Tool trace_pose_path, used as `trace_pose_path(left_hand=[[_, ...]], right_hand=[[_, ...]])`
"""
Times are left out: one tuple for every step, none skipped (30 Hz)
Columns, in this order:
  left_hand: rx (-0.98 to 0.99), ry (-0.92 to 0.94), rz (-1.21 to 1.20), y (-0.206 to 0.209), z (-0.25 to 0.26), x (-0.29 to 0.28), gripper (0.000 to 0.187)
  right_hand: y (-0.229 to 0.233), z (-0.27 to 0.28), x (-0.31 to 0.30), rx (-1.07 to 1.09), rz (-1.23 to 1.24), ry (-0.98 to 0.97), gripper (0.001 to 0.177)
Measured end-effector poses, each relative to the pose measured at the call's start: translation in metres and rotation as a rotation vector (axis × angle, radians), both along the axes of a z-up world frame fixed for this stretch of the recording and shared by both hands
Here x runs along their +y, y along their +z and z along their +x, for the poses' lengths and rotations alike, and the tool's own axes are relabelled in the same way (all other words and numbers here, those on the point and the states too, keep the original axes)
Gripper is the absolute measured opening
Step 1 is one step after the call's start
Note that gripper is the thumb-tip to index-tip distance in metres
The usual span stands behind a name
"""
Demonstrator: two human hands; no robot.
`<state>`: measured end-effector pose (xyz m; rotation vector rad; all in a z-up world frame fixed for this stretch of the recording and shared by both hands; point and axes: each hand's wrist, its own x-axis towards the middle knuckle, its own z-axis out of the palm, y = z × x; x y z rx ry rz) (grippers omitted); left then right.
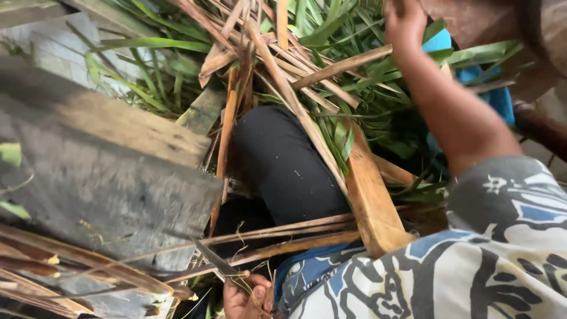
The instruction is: Stripping the midrib from plant leaves using a knife to prepare fibers for weaving
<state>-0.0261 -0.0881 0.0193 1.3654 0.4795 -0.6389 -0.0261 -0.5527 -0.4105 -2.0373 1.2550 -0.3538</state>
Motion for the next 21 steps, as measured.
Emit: trace_pose_path(left_hand=[[-0.007,0.009,-0.009,-0.001,-0.002,0.006,0.032],[0.010,0.028,-0.004,-0.003,-0.005,0.010,0.031],[0.027,0.048,0.001,-0.005,-0.008,0.016,0.031],[0.009,0.069,-0.010,-0.006,-0.007,0.011,0.031],[0.013,0.105,0.002,-0.005,-0.006,0.007,0.031],[0.013,0.151,0.017,-0.004,-0.007,0.003,0.031],[-0.011,0.183,0.010,-0.005,-0.008,0.002,0.031],[0.100,0.203,0.204,-0.002,-0.009,0.001,0.024],[0.223,0.225,0.389,0.001,-0.010,0.002,0.018],[0.190,0.285,0.392,0.006,-0.007,-0.007,0.018],[0.151,0.263,0.341,0.012,-0.002,-0.014,0.013],[0.116,0.240,0.283,0.018,0.003,-0.021,0.008],[0.087,0.298,0.278,0.025,-0.001,-0.014,0.008],[0.055,0.256,0.255,0.030,-0.001,-0.010,0.009],[0.021,0.215,0.235,0.035,-0.001,-0.007,0.011],[-0.009,0.241,0.225,0.037,-0.001,0.001,0.011],[-0.012,0.224,0.303,0.038,-0.002,0.008,0.009],[-0.001,0.202,0.383,0.041,-0.004,0.016,0.009],[-0.016,0.222,0.377,0.047,-0.005,0.023,0.009],[-0.078,0.182,0.395,0.052,-0.006,0.030,0.012],[-0.139,0.142,0.414,0.057,-0.008,0.037,0.021]], right_hand=[[0.005,-0.016,0.011,-0.007,-0.009,0.009,0.013],[0.010,-0.030,0.020,-0.036,-0.019,0.082,0.019],[0.015,-0.043,0.029,-0.064,-0.029,0.155,0.030],[0.027,-0.044,0.027,-0.082,-0.040,0.176,0.030],[0.039,-0.045,0.027,-0.091,-0.052,0.259,0.035],[0.050,-0.043,0.028,-0.105,-0.061,0.351,0.042],[0.064,-0.038,0.018,-0.130,-0.069,0.382,0.042],[0.076,-0.027,0.012,-0.186,-0.058,0.427,0.033],[0.088,-0.015,0.007,-0.242,-0.047,0.471,0.025],[0.127,0.005,0.009,-0.289,-0.038,0.520,0.025],[0.166,0.023,0.011,-0.264,-0.067,0.610,0.023],[0.210,0.037,0.010,-0.233,-0.109,0.702,0.021],[0.225,0.055,0.017,-0.272,-0.113,0.753,0.021],[0.239,0.069,0.022,-0.183,-0.075,0.793,0.020],[0.252,0.083,0.025,-0.092,-0.039,0.834,0.020],[0.271,0.096,0.037,-0.121,-0.058,0.856,0.020],[0.290,0.108,0.048,-0.190,-0.117,0.972,0.018],[0.309,0.112,0.061,-0.245,-0.170,1.082,0.017],[0.326,0.122,0.078,-0.261,-0.183,1.098,0.017],[0.343,0.129,0.095,-0.351,-0.209,1.178,0.014],[0.360,0.135,0.111,-0.442,-0.235,1.258,0.012]])
